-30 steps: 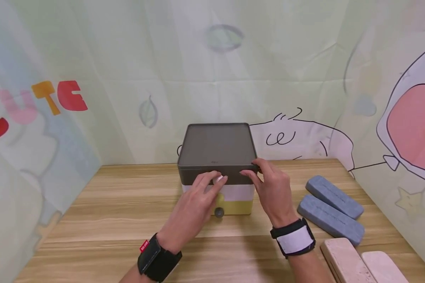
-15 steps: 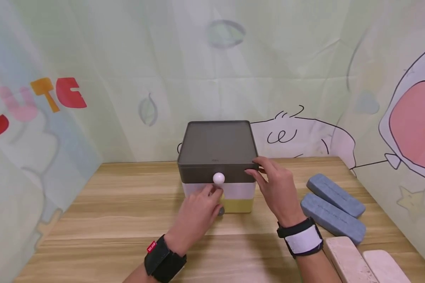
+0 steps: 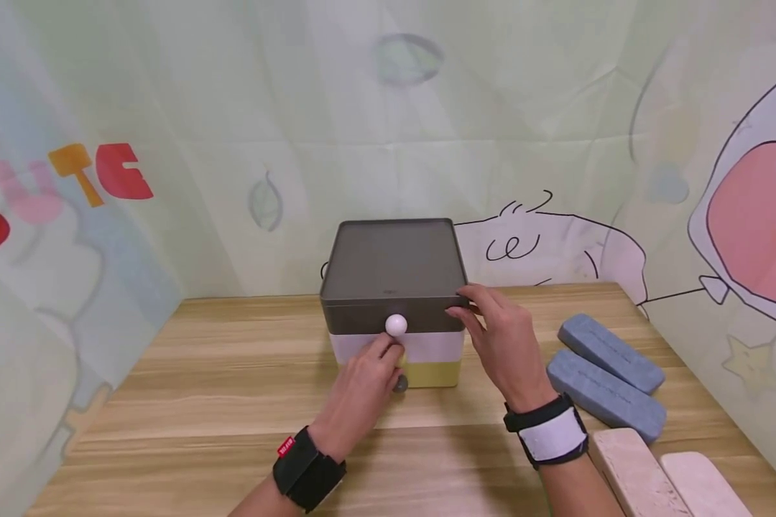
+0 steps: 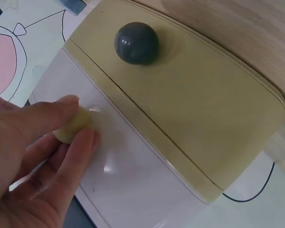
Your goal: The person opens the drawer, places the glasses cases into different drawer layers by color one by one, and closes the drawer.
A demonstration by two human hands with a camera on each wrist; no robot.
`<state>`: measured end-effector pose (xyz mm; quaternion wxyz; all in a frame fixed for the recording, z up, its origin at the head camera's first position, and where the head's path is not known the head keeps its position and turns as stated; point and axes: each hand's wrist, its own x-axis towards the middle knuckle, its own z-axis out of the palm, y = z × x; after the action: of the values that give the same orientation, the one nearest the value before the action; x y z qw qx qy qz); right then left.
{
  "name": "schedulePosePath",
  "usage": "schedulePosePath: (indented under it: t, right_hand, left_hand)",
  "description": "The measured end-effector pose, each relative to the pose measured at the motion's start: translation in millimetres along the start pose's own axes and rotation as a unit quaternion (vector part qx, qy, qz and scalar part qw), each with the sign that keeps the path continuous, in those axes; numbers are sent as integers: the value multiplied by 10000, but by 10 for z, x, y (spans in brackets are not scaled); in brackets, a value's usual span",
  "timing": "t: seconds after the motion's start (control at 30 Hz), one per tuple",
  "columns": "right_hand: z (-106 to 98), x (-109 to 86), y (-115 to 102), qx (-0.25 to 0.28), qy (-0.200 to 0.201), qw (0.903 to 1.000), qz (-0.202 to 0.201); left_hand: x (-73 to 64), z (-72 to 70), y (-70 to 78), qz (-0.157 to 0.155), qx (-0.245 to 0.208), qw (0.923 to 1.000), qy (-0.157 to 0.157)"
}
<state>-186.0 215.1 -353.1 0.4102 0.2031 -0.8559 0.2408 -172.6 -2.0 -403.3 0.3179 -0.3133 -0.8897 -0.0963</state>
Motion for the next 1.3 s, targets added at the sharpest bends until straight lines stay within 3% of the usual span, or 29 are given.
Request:
schedulePosePath:
  t: [0.13,0.37,0.7,1.07,1.3]
  right_hand:
    - [1,1,15,15,-18,10000,-9]
    - [-34,4,26,6,-141,9999,31]
    - [-72,14,15,153,-280,9995,23]
    - [-72,17,8,40,-420,9990,121]
    - [-67,22,2,-88,-357,9991,212]
  left_hand:
    - [-6,-2,23,27,218,9998,-24]
    - [9,-78,111,62,612,9974,-363]
    - [-5,-133,176,158,1085,9932,-382]
    - [-18,-113,187,-60,828,9958,-391]
    - [-31,-160,225,-14,806,9954,-511]
